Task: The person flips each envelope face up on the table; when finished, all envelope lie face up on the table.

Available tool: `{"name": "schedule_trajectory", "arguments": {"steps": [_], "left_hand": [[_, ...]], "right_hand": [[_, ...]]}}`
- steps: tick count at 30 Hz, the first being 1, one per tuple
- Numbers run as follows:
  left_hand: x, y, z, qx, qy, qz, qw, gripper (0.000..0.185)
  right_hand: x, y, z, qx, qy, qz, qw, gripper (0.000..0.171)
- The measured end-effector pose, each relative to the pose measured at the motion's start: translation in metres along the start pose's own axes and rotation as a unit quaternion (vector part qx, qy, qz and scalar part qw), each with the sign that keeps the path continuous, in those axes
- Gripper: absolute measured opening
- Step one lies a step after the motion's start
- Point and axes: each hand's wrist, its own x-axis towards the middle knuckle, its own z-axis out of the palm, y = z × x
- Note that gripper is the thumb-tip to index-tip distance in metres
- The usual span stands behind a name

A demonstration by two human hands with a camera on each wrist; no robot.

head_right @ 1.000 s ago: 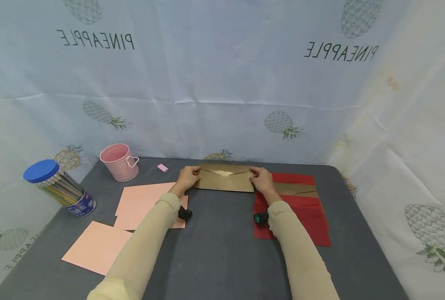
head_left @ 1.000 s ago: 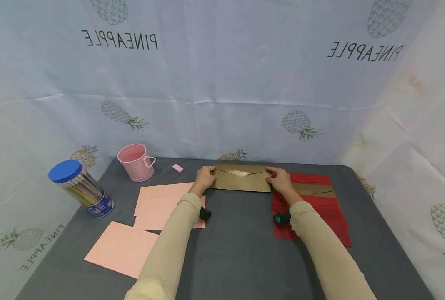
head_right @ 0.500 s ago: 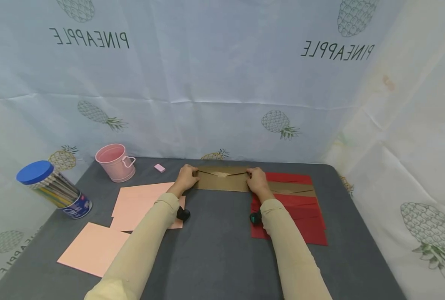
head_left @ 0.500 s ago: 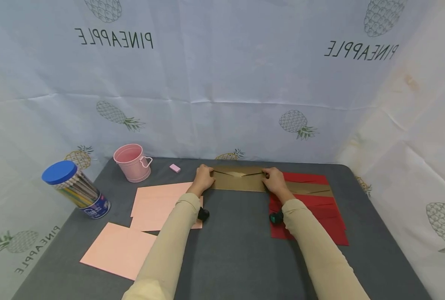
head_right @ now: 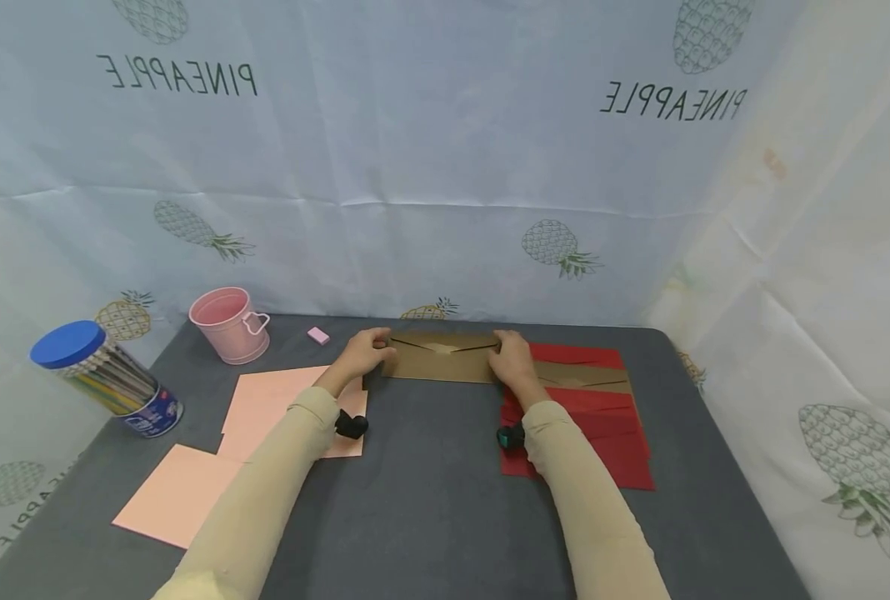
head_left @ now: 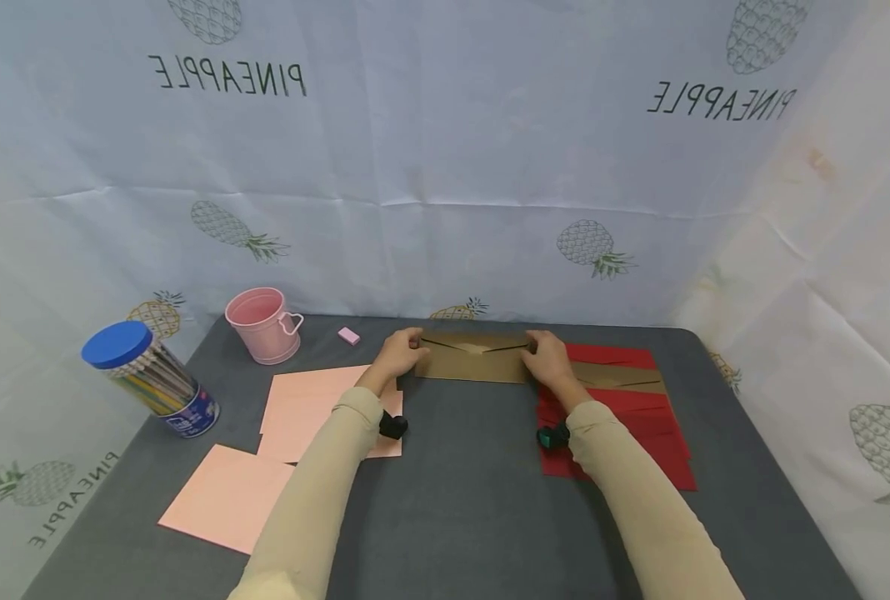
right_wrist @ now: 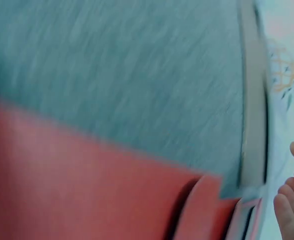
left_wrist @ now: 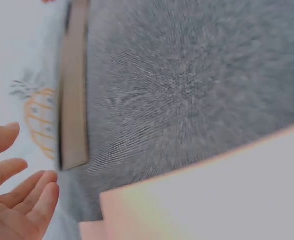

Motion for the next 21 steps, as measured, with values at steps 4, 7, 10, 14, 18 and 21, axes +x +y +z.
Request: {"name": "schedule_trajectory", "arguments": {"steps": [4, 7, 10, 14, 18, 21], "left_hand": [[-0.017, 0.002, -0.009, -0.01, -0.004, 0.021, 0.9997, 0.055], [-0.035, -0.004, -0.016, -0.024, -0.012, 0.037, 0.999, 0.055], [-0.057, -0.014, -0.024, -0.036, -0.015, 0.057, 0.9976, 0.056], [-0.09, -0.031, -0.037, -0.042, 0.003, 0.074, 0.9964, 0.056], [-0.124, -0.049, -0.051, -0.028, 0.04, 0.068, 0.9965, 0.055], [-0.15, -0.059, -0.064, -0.012, 0.063, 0.055, 0.9964, 0.055]], "right_hand": [[-0.004, -0.012, 0.002, 0.042, 0.003, -0.014, 0.999, 0.05], [-0.011, -0.022, 0.007, 0.08, 0.002, -0.027, 0.996, 0.052], [-0.021, -0.031, 0.015, 0.117, -0.008, -0.034, 0.993, 0.055], [-0.036, -0.041, 0.029, 0.172, -0.024, -0.041, 0.984, 0.057], [-0.057, -0.054, 0.041, 0.252, -0.037, -0.047, 0.966, 0.059], [-0.077, -0.065, 0.051, 0.305, -0.051, -0.057, 0.949, 0.059]]}}
